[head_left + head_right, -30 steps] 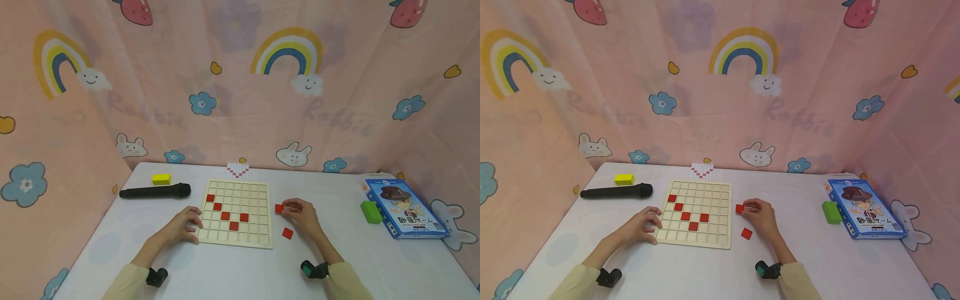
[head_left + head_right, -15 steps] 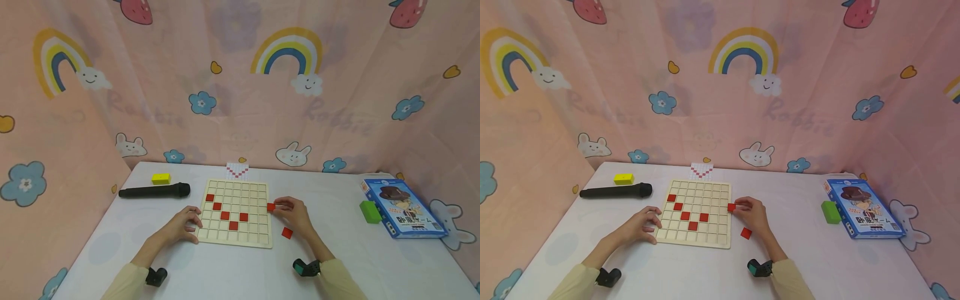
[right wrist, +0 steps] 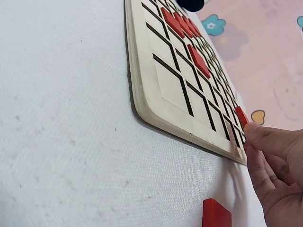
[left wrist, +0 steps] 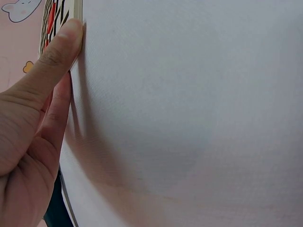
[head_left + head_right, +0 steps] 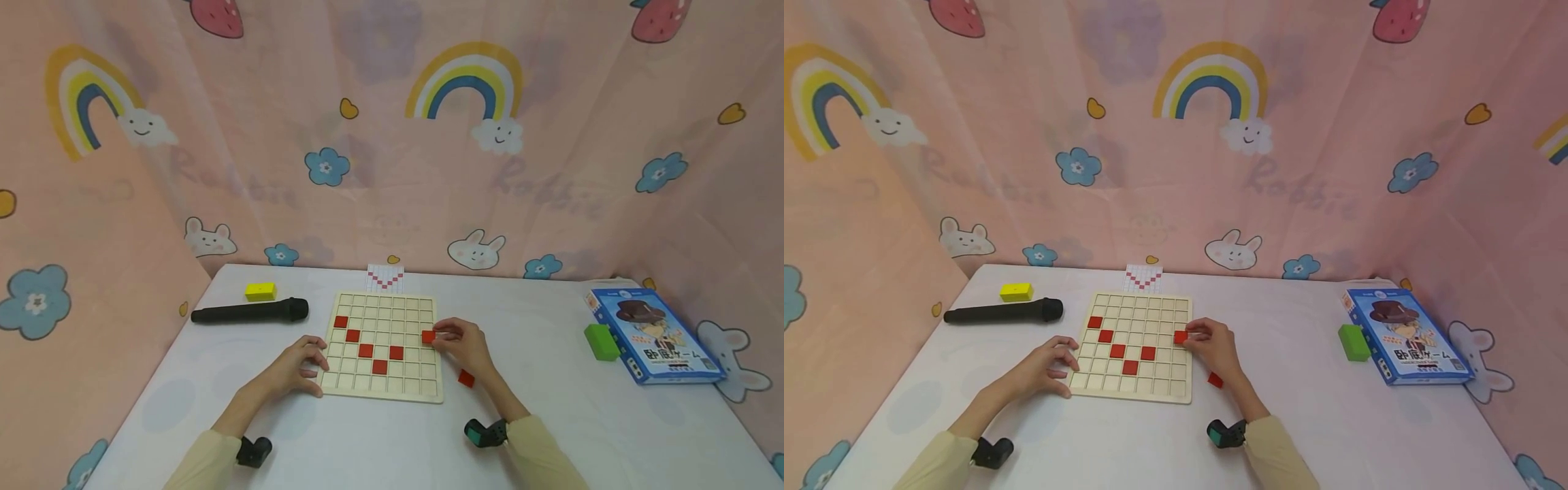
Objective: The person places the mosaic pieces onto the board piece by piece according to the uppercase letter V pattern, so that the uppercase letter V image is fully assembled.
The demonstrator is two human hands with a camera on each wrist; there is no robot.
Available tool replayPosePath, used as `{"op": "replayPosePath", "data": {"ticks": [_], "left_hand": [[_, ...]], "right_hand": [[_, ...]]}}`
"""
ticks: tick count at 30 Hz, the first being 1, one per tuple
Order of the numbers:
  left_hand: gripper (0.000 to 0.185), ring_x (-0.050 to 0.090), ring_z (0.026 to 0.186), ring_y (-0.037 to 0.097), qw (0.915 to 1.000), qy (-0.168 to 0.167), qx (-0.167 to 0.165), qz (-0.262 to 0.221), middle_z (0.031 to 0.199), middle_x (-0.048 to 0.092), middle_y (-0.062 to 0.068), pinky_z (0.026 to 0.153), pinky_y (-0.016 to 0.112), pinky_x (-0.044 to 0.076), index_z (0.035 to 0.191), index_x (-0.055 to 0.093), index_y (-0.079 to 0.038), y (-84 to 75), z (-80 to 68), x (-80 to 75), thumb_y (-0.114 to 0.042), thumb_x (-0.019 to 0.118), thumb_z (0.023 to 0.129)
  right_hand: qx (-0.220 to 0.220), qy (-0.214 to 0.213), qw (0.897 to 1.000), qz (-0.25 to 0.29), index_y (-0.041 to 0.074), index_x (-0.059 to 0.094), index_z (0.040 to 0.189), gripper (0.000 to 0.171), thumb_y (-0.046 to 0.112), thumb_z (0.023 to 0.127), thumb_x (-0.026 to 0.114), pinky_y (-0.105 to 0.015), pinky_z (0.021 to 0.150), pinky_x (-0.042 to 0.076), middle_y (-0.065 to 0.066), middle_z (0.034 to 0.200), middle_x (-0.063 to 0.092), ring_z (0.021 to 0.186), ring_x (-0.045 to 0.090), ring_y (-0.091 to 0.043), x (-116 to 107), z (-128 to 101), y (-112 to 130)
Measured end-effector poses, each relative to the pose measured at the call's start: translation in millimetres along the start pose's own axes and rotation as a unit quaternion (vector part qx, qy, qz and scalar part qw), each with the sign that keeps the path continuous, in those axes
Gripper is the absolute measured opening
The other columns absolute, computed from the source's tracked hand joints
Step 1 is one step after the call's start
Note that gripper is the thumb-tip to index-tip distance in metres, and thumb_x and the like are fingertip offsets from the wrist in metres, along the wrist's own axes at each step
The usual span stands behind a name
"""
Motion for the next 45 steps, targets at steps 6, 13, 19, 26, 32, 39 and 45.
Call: {"op": "replayPosePath", "data": {"ticks": [6, 13, 19, 26, 32, 39, 45], "left_hand": [[0.038, 0.046, 0.112, 0.027, 1.0000, -0.001, -0.003, -0.004, 0.132, 0.042, 0.009, 0.086, 0.029, 0.054, 0.091, 0.064, -0.003, 0.0, -0.2, -0.9, 0.003, 0.086, 0.061], [0.035, 0.047, 0.110, 0.027, 0.9996, 0.006, 0.028, 0.000, 0.128, 0.043, 0.011, 0.084, 0.027, 0.055, 0.089, 0.065, -0.004, -3.3, -1.1, 0.0, 0.000, 0.087, 0.061], [0.035, 0.047, 0.113, 0.029, 0.9997, 0.008, 0.024, -0.006, 0.129, 0.043, 0.011, 0.085, 0.028, 0.054, 0.088, 0.065, -0.004, -2.3, -0.5, 1.0, 0.002, 0.086, 0.061], [0.036, 0.046, 0.114, 0.029, 0.9998, 0.005, 0.018, 0.001, 0.130, 0.043, 0.011, 0.084, 0.027, 0.054, 0.089, 0.065, -0.003, -0.4, 0.7, 1.6, 0.003, 0.086, 0.060], [0.037, 0.048, 0.113, 0.028, 0.9996, 0.009, 0.026, -0.002, 0.131, 0.042, 0.011, 0.084, 0.026, 0.054, 0.089, 0.065, -0.003, -0.3, 1.2, 1.5, 0.002, 0.086, 0.060], [0.037, 0.046, 0.114, 0.029, 0.9998, 0.005, 0.022, 0.000, 0.131, 0.042, 0.011, 0.084, 0.026, 0.054, 0.089, 0.064, -0.003, -0.5, 0.4, 0.9, 0.002, 0.086, 0.060], [0.036, 0.044, 0.115, 0.029, 0.9999, 0.004, 0.015, 0.001, 0.132, 0.042, 0.010, 0.085, 0.026, 0.054, 0.089, 0.065, -0.004, 0.1, -0.3, 0.7, 0.002, 0.086, 0.061]], "right_hand": [[-0.028, -0.001, 0.999, -0.018, -0.001, 0.068, 0.101, 0.029, -0.003, 0.075, 0.078, -0.030, 0.075, 0.057, -0.013, 0.094, 0.070, 0.080, 0.067, -0.022, 4, 1, 6], [-0.029, 0.006, 0.999, -0.029, -0.001, 0.068, 0.100, 0.027, -0.003, 0.075, 0.078, -0.031, 0.075, 0.057, -0.012, 0.093, 0.070, 0.079, 0.066, -0.021, 10, 2, 9], [-0.015, 0.007, 1.000, -0.024, -0.001, 0.068, 0.100, 0.027, -0.004, 0.075, 0.078, -0.031, 0.076, 0.057, -0.011, 0.093, 0.069, 0.080, 0.066, -0.021, 14, 3, 8], [-0.020, 0.013, 1.000, -0.015, -0.003, 0.067, 0.102, 0.028, -0.004, 0.076, 0.077, -0.032, 0.076, 0.057, -0.012, 0.095, 0.069, 0.082, 0.066, -0.022, 19, 2, 12], [-0.022, 0.014, 1.000, -0.008, -0.002, 0.067, 0.103, 0.028, -0.004, 0.076, 0.076, -0.032, 0.077, 0.057, -0.012, 0.097, 0.069, 0.083, 0.067, -0.022, 23, 2, 14], [-0.022, 0.012, 1.000, -0.003, -0.001, 0.067, 0.103, 0.029, -0.004, 0.076, 0.077, -0.033, 0.078, 0.057, -0.010, 0.095, 0.068, 0.083, 0.066, -0.020, 25, 2, 17], [-0.028, 0.012, 0.999, 0.009, -0.002, 0.066, 0.105, 0.030, -0.005, 0.077, 0.075, -0.030, 0.079, 0.057, -0.013, 0.100, 0.068, 0.087, 0.067, -0.024, 17, -2, 16]]}}
Point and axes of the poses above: each hand's wrist, its own z-axis towards the middle knuckle, its own x-axis out of the palm, y = z × x, the point moved 7 cm from there along z, towards the middle knuckle
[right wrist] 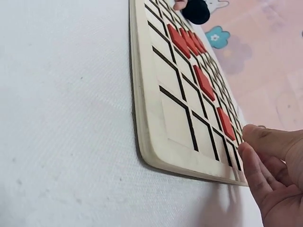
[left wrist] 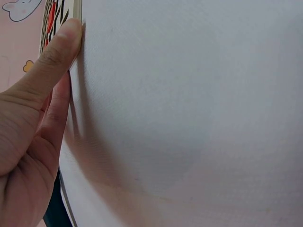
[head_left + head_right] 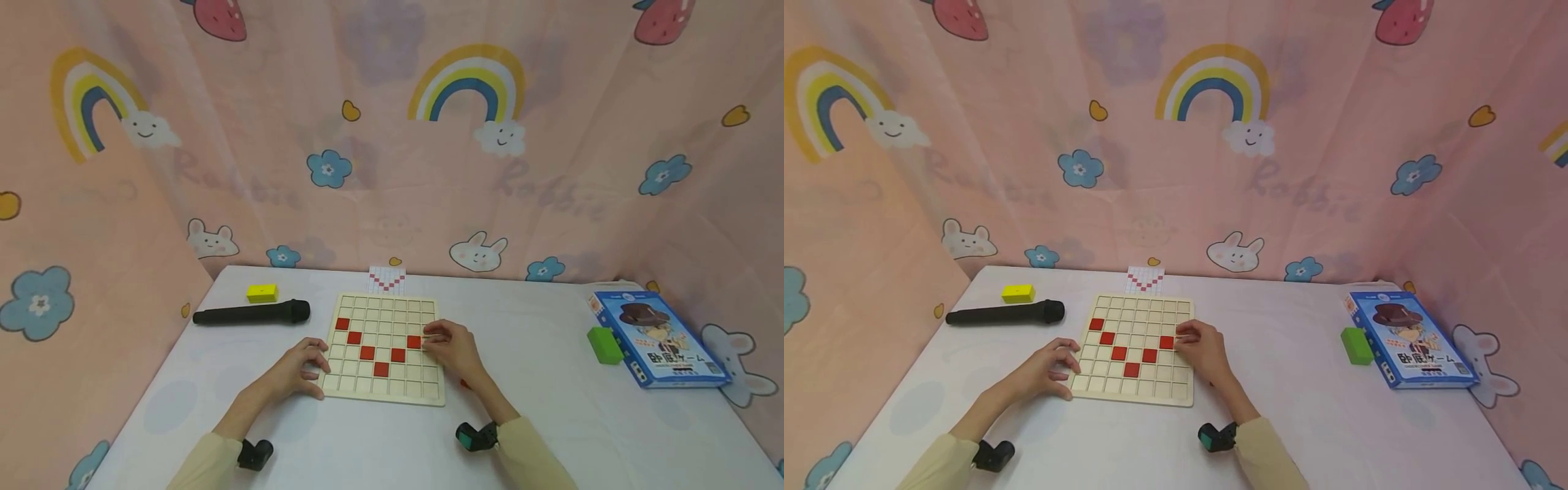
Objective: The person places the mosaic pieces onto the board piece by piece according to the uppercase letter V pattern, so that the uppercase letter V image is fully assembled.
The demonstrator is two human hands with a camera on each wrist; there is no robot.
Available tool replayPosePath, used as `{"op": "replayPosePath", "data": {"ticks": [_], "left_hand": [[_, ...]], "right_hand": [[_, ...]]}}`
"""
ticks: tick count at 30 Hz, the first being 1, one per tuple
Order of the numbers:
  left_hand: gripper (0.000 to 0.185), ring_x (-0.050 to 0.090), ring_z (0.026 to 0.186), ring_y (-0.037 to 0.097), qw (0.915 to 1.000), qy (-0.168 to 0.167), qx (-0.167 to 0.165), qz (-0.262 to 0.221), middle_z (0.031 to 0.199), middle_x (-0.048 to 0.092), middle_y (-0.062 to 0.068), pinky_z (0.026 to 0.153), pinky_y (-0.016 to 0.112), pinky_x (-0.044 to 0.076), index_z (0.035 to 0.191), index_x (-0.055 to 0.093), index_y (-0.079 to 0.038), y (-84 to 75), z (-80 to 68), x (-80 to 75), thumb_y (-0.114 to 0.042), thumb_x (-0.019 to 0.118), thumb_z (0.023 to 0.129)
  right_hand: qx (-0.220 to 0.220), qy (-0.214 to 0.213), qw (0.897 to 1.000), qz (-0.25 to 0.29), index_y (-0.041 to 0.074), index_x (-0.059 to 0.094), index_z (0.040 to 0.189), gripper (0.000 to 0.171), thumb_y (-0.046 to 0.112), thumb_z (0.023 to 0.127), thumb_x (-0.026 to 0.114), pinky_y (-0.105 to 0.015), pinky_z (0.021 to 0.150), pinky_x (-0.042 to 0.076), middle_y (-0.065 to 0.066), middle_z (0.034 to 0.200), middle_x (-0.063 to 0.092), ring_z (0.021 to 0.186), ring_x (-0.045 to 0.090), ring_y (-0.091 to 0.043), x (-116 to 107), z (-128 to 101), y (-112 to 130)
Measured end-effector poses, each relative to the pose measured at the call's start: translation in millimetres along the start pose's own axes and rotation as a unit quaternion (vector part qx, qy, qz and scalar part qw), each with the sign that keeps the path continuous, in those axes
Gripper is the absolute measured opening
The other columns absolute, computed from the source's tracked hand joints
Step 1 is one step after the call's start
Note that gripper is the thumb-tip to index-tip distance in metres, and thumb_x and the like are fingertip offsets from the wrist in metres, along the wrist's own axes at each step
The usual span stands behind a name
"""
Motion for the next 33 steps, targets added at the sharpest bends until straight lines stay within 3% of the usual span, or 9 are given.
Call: {"op": "replayPosePath", "data": {"ticks": [4, 11, 17, 26, 33], "left_hand": [[0.035, 0.044, 0.116, 0.031, 0.9999, 0.004, 0.011, 0.003, 0.131, 0.042, 0.012, 0.084, 0.026, 0.054, 0.089, 0.065, -0.003, -1.0, -0.4, -1.0, 0.003, 0.086, 0.061], [0.035, 0.045, 0.116, 0.029, 0.9999, 0.007, 0.009, 0.005, 0.132, 0.042, 0.011, 0.084, 0.025, 0.054, 0.089, 0.065, -0.004, -1.3, 1.3, -0.3, 0.002, 0.086, 0.062], [0.034, 0.045, 0.115, 0.029, 0.9999, 0.007, 0.005, 0.009, 0.133, 0.041, 0.011, 0.085, 0.025, 0.054, 0.091, 0.065, -0.005, -0.5, 0.4, -0.8, -0.001, 0.086, 0.063], [0.039, 0.048, 0.110, 0.027, 0.9999, 0.004, 0.011, 0.000, 0.133, 0.042, 0.011, 0.084, 0.026, 0.054, 0.094, 0.063, -0.001, -1.4, -0.6, -1.3, 0.001, 0.085, 0.063], [0.042, 0.049, 0.107, 0.025, 0.9999, 0.006, 0.013, 0.001, 0.133, 0.042, 0.012, 0.084, 0.026, 0.054, 0.097, 0.063, -0.001, -1.2, -1.2, -0.8, 0.001, 0.086, 0.062]], "right_hand": [[0.013, 0.002, 1.000, -0.013, 0.000, 0.065, 0.108, 0.031, -0.004, 0.079, 0.074, -0.032, 0.082, 0.056, -0.014, 0.105, 0.067, 0.091, 0.066, -0.026, -15, -10, -2], [0.062, 0.012, 0.994, -0.084, 0.000, 0.063, 0.114, 0.039, 0.001, 0.078, 0.077, -0.040, 0.088, 0.054, -0.015, 0.112, 0.065, 0.099, 0.061, -0.029, -47, -41, -9], [0.077, 0.014, 0.989, -0.127, -0.004, 0.062, 0.110, 0.045, -0.002, 0.070, 0.081, -0.036, 0.078, 0.056, -0.014, 0.101, 0.066, 0.088, 0.060, -0.024, -61, -64, -21], [0.060, -0.015, 0.992, -0.107, 0.000, 0.066, 0.102, 0.032, -0.004, 0.073, 0.079, -0.025, 0.072, 0.054, -0.008, 0.093, 0.068, 0.082, 0.061, -0.020, -65, -69, -32], [0.067, -0.006, 0.995, -0.069, 0.001, 0.066, 0.106, 0.028, 0.001, 0.080, 0.074, -0.020, 0.072, 0.053, -0.010, 0.100, 0.069, 0.085, 0.062, -0.019, -70, -66, -42]]}}
Point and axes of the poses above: each hand's wrist, its own z-axis towards the middle knuckle, its own x-axis out of the palm, y = z × x, the point moved 7 cm from there along z, towards the middle knuckle
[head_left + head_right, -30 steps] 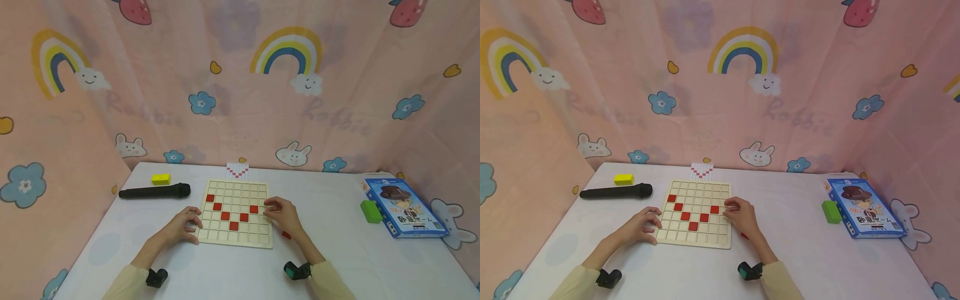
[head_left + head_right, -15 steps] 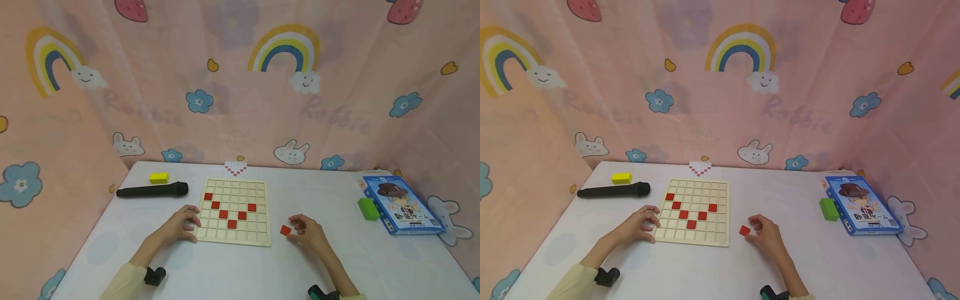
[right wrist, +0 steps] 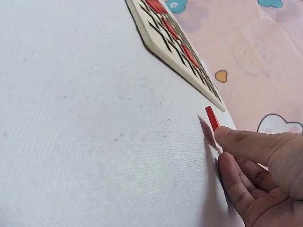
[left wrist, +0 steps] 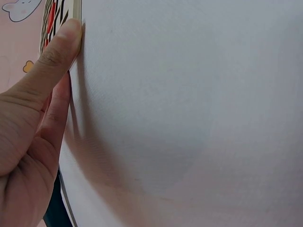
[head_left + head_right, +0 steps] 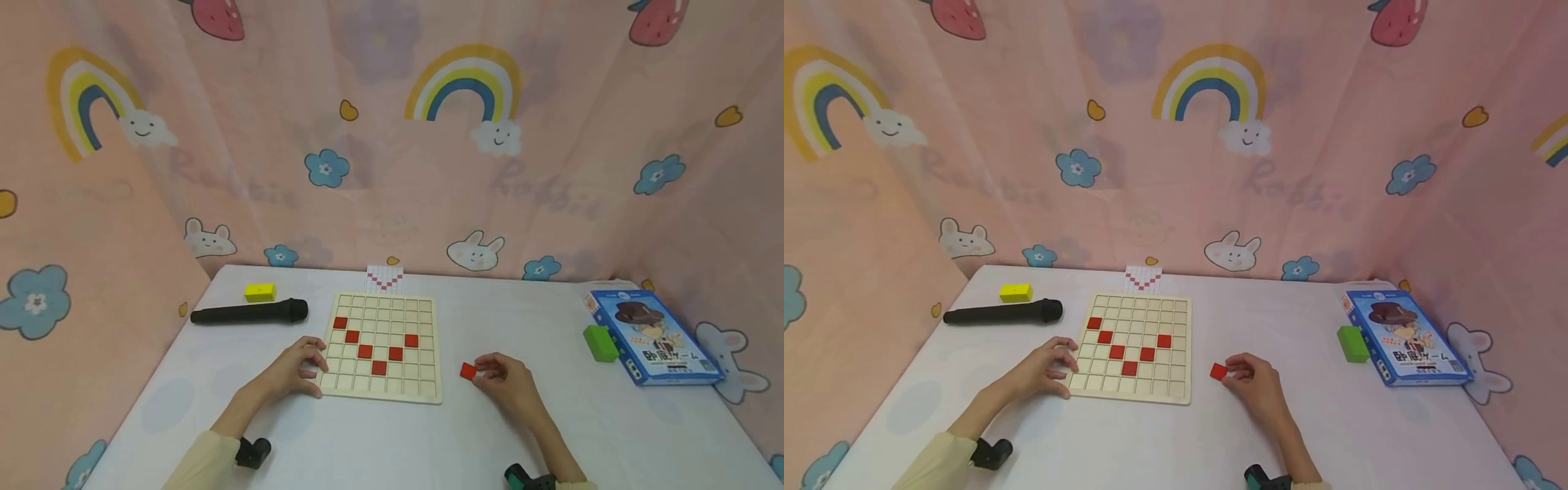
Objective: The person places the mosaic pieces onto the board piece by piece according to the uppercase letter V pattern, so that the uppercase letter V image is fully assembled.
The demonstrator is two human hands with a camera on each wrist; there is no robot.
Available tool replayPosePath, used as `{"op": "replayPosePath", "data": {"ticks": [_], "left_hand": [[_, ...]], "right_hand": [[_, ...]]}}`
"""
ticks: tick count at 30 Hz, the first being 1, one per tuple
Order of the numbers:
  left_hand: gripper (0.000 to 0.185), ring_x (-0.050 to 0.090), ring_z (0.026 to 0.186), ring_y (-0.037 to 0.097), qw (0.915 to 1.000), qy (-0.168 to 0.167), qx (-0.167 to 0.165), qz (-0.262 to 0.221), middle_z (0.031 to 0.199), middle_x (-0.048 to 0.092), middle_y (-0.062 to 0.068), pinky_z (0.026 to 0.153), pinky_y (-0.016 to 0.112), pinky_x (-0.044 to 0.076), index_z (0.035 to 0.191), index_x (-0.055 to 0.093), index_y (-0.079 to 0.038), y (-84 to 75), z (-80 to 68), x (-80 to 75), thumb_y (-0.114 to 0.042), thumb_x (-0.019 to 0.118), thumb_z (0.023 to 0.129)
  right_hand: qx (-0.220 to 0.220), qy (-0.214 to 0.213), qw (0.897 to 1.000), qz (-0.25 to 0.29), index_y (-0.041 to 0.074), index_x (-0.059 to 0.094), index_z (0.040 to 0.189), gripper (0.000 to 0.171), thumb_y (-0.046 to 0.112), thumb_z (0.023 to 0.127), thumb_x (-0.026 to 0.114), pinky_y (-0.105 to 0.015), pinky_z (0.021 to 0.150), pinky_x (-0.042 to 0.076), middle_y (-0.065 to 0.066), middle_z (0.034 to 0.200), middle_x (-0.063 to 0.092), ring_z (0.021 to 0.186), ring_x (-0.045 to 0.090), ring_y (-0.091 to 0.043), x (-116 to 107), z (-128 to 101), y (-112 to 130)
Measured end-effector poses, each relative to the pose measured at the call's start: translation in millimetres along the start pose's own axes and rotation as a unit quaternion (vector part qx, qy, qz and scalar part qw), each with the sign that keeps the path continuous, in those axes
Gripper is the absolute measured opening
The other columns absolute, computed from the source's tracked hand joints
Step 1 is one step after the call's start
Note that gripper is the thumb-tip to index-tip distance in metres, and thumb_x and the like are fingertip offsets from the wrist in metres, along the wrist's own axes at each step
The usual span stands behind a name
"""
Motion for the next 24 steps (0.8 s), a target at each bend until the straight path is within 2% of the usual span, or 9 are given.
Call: {"op": "replayPosePath", "data": {"ticks": [6, 24], "left_hand": [[0.040, 0.048, 0.109, 0.027, 1.0000, 0.002, 0.007, 0.002, 0.132, 0.042, 0.014, 0.083, 0.026, 0.054, 0.094, 0.063, -0.001, -2.0, -0.4, 1.2, 0.002, 0.086, 0.062], [0.038, 0.048, 0.109, 0.026, 1.0000, -0.005, -0.002, 0.002, 0.131, 0.043, 0.011, 0.083, 0.026, 0.054, 0.093, 0.064, -0.002, 0.3, 0.1, 4.0, 0.002, 0.086, 0.062]], "right_hand": [[0.005, -0.002, 1.000, 0.030, -0.002, 0.063, 0.113, 0.030, 0.001, 0.084, 0.070, -0.023, 0.082, 0.054, -0.017, 0.111, 0.066, 0.096, 0.065, -0.024, -3, 6, -4], [0.007, -0.036, 0.999, 0.022, -0.001, 0.060, 0.119, 0.032, 0.004, 0.089, 0.066, -0.037, 0.092, 0.051, -0.019, 0.117, 0.063, 0.105, 0.062, -0.031, 0, 33, 1]]}}
Point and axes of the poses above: each hand's wrist, its own z-axis towards the middle knuckle, its own x-axis out of the palm, y = z × x, the point moved 7 cm from there along z, towards the middle knuckle
